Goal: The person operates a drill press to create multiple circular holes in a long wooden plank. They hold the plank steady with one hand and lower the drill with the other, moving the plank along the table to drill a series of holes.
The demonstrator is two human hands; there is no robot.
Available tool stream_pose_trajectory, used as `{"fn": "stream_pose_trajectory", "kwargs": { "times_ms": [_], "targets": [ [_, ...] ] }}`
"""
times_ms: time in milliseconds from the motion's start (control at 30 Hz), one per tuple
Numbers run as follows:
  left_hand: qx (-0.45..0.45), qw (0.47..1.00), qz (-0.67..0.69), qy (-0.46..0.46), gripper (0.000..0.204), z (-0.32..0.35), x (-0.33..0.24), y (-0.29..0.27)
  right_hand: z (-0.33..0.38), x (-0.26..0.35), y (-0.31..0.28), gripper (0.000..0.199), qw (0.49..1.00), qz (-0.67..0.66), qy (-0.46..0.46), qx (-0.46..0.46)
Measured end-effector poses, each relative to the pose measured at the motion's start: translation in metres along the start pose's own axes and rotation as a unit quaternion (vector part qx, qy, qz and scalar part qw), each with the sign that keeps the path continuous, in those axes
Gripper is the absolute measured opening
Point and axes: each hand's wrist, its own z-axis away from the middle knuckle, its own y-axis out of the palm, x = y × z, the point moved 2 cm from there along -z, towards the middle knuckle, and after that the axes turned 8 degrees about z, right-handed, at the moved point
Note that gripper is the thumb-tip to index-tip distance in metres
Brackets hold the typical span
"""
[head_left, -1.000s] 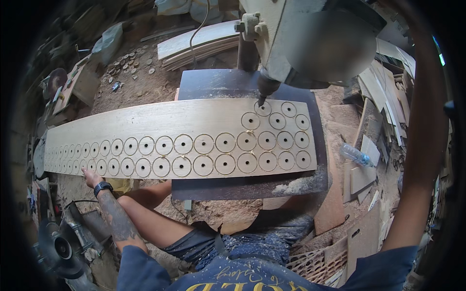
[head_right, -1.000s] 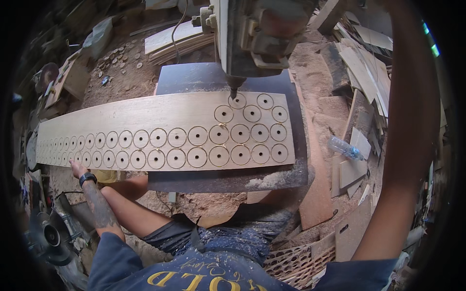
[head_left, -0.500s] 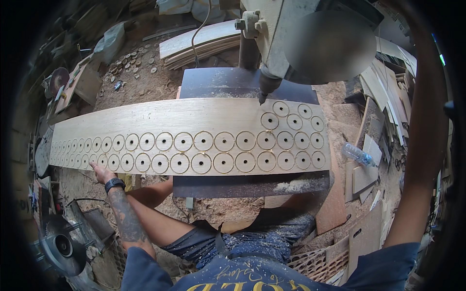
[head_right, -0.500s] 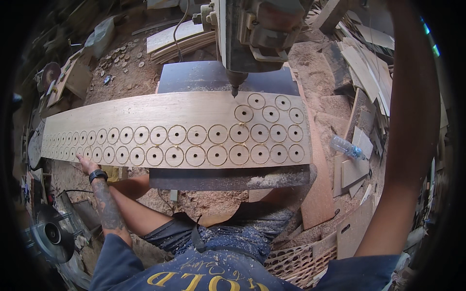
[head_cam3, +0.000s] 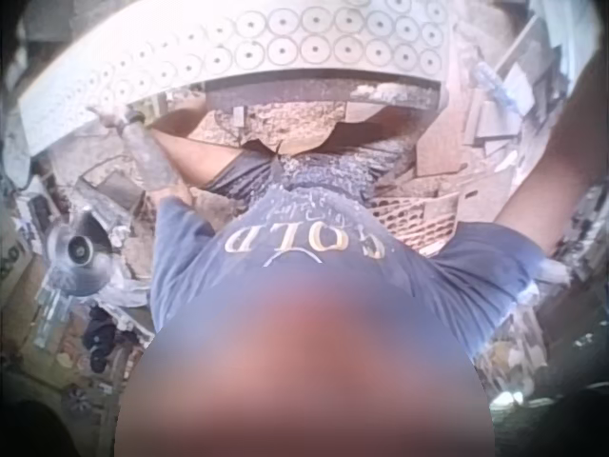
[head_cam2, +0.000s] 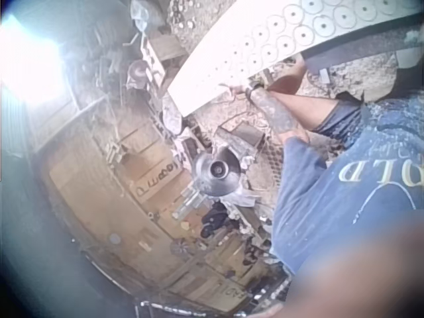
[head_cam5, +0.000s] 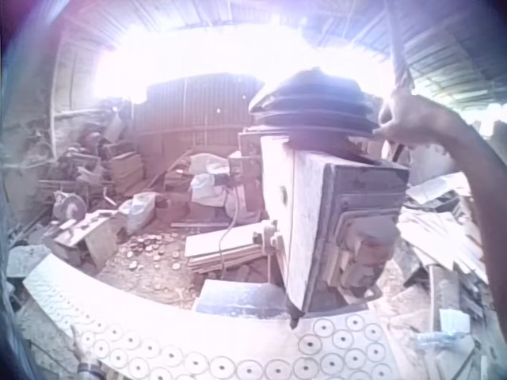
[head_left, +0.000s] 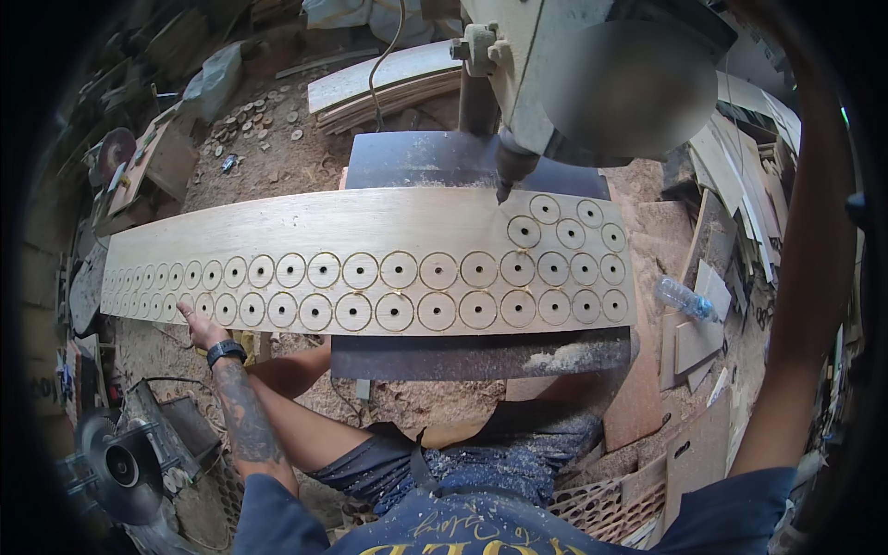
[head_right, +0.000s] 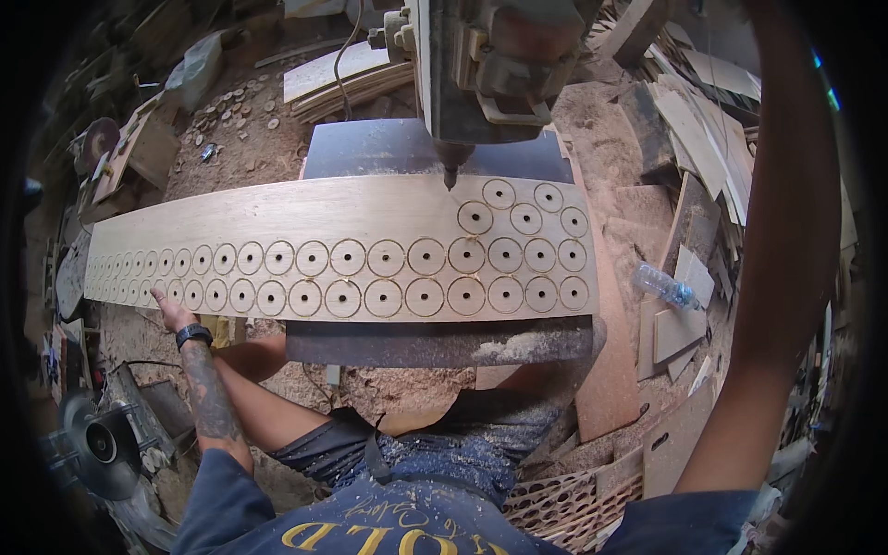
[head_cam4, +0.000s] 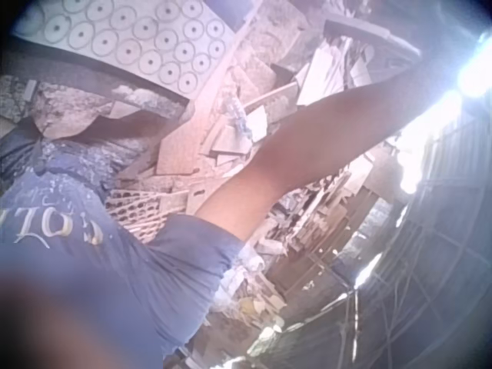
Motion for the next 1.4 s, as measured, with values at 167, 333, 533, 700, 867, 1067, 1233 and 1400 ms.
{"fn": "stream_pose_trajectory", "kwargs": {
  "times_ms": [167,333,533,700,867,1067,1233,1400],
  "targets": [
    [0.022,0.999,0.002,-0.034,0.086,0.0,0.003,-0.002,0.013,0.009,-0.003,0.025,0.999,0.02,-0.006,-0.037],
    [-0.007,0.999,-0.018,-0.028,0.086,-0.001,0.002,-0.001,0.022,0.009,-0.001,0.026,1.0,0.011,0.013,-0.01],
    [0.024,0.998,0.015,-0.049,0.085,0.011,0.001,0.001,0.032,0.003,0.005,0.029,0.985,0.049,-0.078,-0.145],
    [0.008,0.999,-0.02,-0.037,0.083,0.007,-0.002,0.003,0.032,-0.003,-0.001,0.035,0.985,0.023,-0.105,-0.131],
    [0.008,0.999,-0.026,-0.032,0.085,0.004,0.0,0.001,0.043,-0.022,0.004,0.032,0.999,-0.005,-0.012,-0.042],
    [-0.009,0.996,-0.084,-0.032,0.088,-0.007,0.004,-0.005,0.115,-0.017,0.023,0.04,0.991,0.061,-0.059,-0.107],
    [0.079,0.991,0.01,-0.103,0.085,-0.041,0.024,-0.012,0.167,-0.005,0.044,0.034,0.997,-0.024,0.071,-0.016],
    [0.167,0.974,0.038,-0.146,0.076,-0.068,0.028,-0.01,0.185,0.001,0.059,0.03,0.995,-0.071,0.063,-0.017]
  ]
}}
